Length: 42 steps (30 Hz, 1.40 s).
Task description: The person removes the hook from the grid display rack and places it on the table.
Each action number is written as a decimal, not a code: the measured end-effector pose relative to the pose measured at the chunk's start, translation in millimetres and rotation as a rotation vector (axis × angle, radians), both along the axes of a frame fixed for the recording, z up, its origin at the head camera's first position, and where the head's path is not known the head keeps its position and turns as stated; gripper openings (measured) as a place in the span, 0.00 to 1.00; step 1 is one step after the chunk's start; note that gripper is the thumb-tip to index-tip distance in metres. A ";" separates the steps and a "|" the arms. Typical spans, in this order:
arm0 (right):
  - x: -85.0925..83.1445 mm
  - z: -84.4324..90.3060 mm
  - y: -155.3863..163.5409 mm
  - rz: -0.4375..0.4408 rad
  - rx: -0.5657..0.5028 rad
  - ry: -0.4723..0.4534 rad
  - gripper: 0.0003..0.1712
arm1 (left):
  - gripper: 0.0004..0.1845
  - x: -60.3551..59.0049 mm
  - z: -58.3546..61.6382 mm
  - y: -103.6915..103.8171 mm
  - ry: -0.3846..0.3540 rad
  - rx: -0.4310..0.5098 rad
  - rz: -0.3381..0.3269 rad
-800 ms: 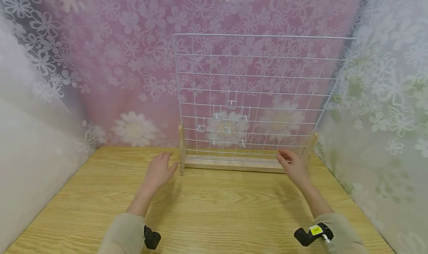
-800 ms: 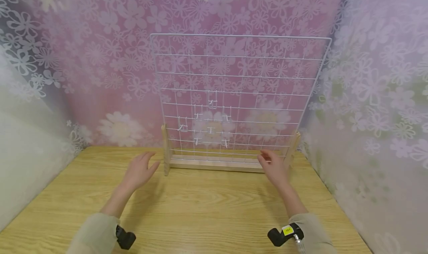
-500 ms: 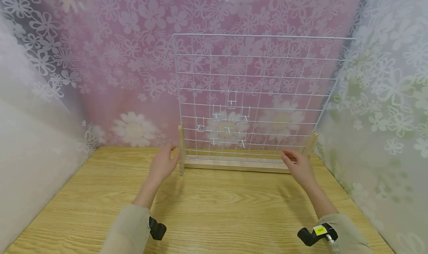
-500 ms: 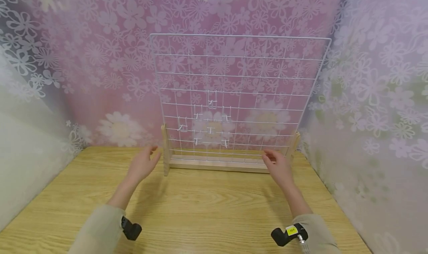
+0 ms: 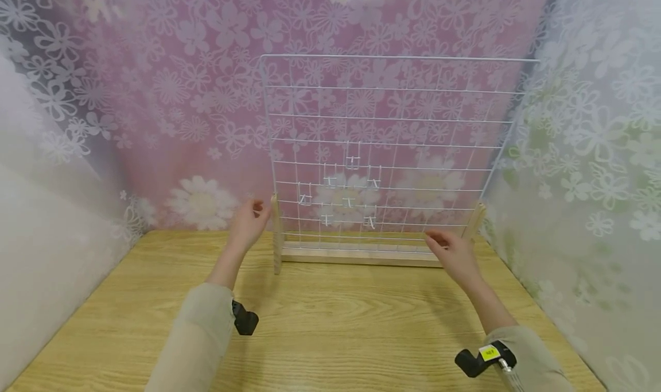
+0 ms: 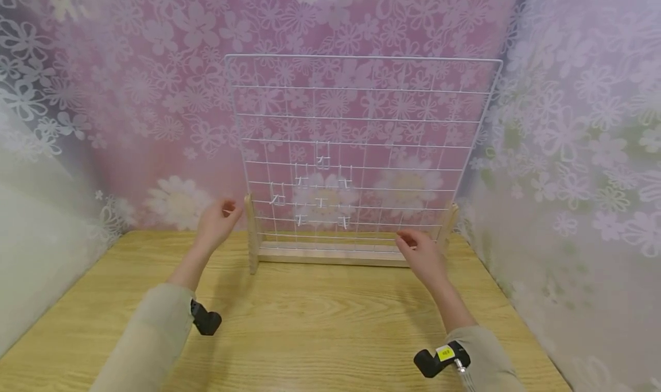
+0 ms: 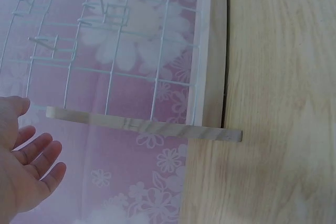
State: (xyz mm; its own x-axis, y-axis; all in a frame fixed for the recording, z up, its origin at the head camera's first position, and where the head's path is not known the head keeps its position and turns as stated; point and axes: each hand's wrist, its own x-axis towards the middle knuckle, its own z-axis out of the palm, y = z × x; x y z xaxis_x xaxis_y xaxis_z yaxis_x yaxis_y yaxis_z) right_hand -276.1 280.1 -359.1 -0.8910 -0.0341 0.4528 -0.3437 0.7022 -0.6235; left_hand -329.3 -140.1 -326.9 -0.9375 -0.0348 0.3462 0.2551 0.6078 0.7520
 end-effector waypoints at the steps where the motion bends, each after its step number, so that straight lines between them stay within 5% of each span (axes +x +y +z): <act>1: -0.8 1.9 -1.3 -0.005 0.004 0.003 0.20 | 0.24 -1.6 2.1 -0.3 -0.013 0.001 -0.004; 12: -12.7 32.5 -19.0 0.011 0.024 -0.016 0.27 | 0.29 -15.5 15.1 5.9 -0.106 -0.032 -0.022; 20: -19.9 51.0 -30.3 0.061 -0.002 -0.017 0.24 | 0.24 -23.1 14.6 13.9 -0.074 -0.023 -0.024; 28: -24.5 62.4 -40.4 0.084 0.030 0.032 0.20 | 0.19 -29.3 13.3 16.0 -0.113 0.080 0.026; 42: -34.0 78.8 -49.7 0.101 0.044 -0.012 0.20 | 0.13 -39.3 13.5 17.4 -0.108 0.221 0.049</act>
